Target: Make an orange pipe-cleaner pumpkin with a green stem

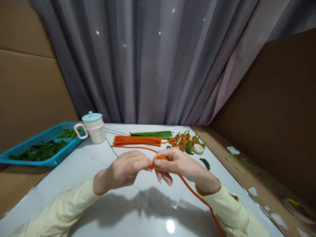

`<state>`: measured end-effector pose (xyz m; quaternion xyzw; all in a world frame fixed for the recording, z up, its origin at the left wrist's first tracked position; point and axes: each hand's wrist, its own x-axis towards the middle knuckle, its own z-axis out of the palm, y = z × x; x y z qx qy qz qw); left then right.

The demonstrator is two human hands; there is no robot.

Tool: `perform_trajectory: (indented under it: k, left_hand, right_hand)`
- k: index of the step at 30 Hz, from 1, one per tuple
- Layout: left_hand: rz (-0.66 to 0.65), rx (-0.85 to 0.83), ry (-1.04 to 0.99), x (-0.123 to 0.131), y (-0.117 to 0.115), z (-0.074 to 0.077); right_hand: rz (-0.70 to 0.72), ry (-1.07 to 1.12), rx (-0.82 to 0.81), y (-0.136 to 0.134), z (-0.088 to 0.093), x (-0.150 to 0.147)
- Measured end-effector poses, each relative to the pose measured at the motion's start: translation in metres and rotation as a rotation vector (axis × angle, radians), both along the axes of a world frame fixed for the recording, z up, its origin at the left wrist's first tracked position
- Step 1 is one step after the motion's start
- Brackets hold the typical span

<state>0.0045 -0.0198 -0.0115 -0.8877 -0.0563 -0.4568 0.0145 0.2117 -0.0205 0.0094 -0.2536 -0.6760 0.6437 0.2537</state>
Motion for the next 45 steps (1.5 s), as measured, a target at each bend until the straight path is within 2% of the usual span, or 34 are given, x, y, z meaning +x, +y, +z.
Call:
perform_trajectory:
  k: [4,7,10,15,19,23,25,31,35,39,41,45]
  left_hand:
    - [0.039,0.029,0.078,-0.003,0.005,-0.007]
    - [0.043,-0.026,0.083,-0.003,0.007,-0.007]
    - [0.052,-0.109,0.042,-0.002,0.004,-0.001]
    - [0.200,-0.329,0.019,0.004,-0.004,0.004]
    - [0.231,-0.483,0.077,0.010,-0.008,0.002]
    - [0.182,-0.722,0.097,0.013,-0.008,0.000]
    - [0.161,-0.777,0.075,0.014,-0.009,0.001]
    - [0.200,-0.746,0.004,0.015,-0.011,0.003]
    - [0.262,-0.699,-0.018,0.015,-0.010,0.003]
    - [0.288,-0.654,0.015,0.015,-0.009,0.001]
    - [0.261,-0.659,0.048,0.014,-0.009,0.000]
    - [0.174,-0.678,0.125,0.011,-0.010,0.002]
  right_hand:
    - [-0.074,-0.143,0.113,-0.003,0.003,0.002]
    - [-0.145,-0.196,0.260,-0.006,0.006,0.002]
    - [-0.242,-0.215,0.541,-0.009,0.007,0.001]
    - [-0.399,-0.244,1.076,-0.015,-0.001,-0.002]
    - [-0.498,-0.296,1.338,-0.017,-0.011,-0.004]
    - [-0.519,-0.316,1.400,-0.017,-0.014,-0.007]
    - [-0.512,-0.346,1.404,-0.017,-0.013,-0.006]
    - [-0.418,-0.442,1.422,-0.022,-0.005,0.000]
    - [-0.425,-0.581,1.584,-0.026,0.000,0.001]
    - [-0.412,-0.607,1.713,-0.026,0.001,0.000]
    - [-0.388,-0.614,1.673,-0.025,0.002,0.002]
    - [-0.293,-0.566,1.462,-0.016,0.004,0.010]
